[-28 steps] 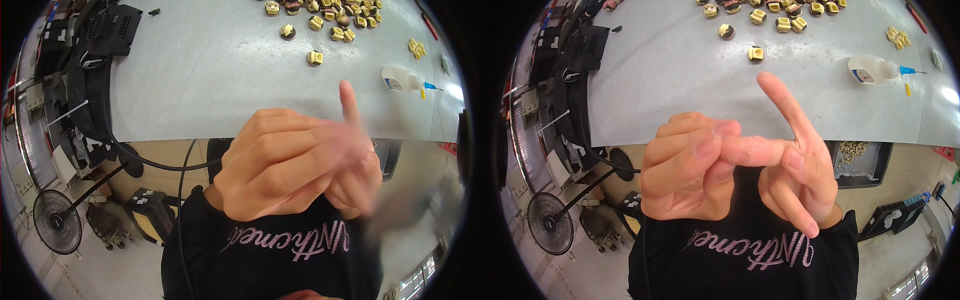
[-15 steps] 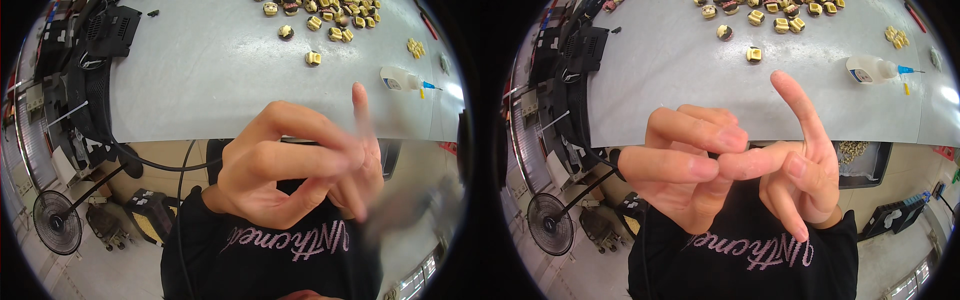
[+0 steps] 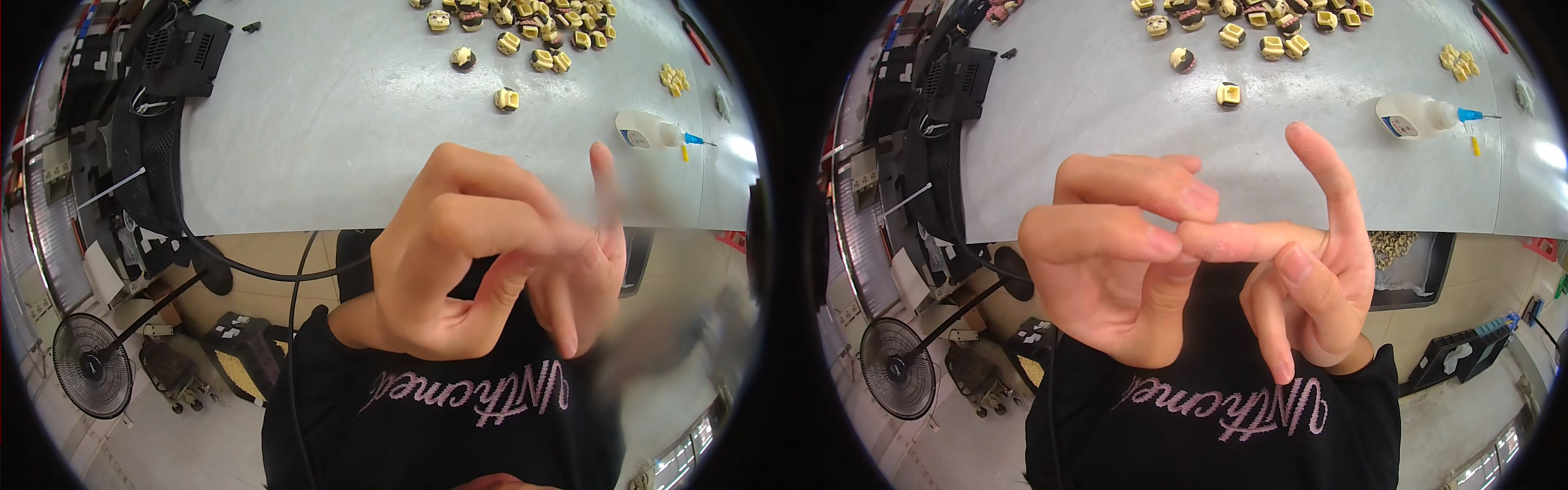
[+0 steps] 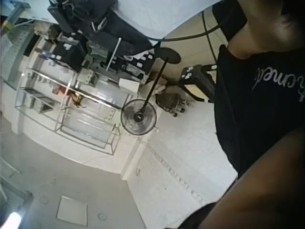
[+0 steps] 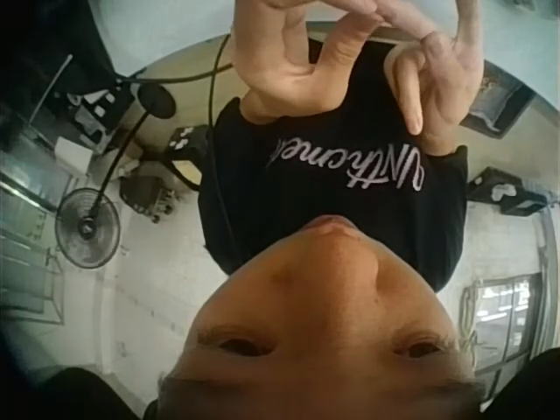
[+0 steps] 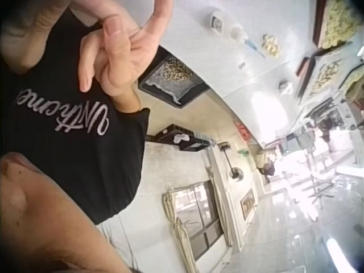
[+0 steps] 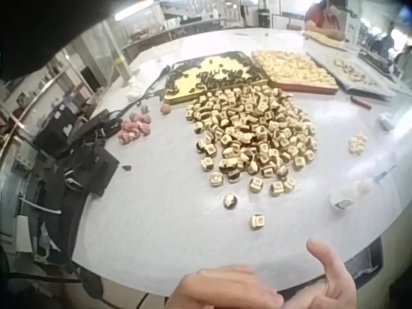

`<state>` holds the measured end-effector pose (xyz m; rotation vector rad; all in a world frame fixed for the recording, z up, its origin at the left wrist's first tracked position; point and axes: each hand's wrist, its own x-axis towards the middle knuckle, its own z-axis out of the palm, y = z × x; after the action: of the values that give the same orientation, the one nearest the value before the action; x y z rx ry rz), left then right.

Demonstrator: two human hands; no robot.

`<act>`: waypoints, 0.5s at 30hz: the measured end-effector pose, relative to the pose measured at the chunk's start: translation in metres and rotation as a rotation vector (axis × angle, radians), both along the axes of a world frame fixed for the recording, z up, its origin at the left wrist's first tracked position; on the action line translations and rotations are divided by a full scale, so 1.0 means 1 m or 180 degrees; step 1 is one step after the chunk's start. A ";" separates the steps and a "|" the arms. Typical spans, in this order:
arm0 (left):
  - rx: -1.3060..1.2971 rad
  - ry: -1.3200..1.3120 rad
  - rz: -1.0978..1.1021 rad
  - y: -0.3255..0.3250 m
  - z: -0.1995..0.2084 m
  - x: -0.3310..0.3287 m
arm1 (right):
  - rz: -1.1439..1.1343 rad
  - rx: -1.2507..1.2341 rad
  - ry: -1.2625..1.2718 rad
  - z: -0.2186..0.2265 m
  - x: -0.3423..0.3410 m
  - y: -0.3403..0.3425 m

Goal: Gluing black plastic pieces onto small gold-colored toy components.

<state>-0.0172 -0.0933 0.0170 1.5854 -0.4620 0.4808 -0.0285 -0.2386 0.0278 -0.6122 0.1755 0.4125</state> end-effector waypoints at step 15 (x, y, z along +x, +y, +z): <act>-0.0268 -0.0097 0.0180 -0.010 -0.007 0.004 | 0.0142 0.0430 0.0124 0.000 0.005 -0.002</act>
<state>-0.0134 -0.1035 0.0097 1.5147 -0.4156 0.5615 -0.0234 -0.2405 0.0283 -0.4762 0.1700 0.4757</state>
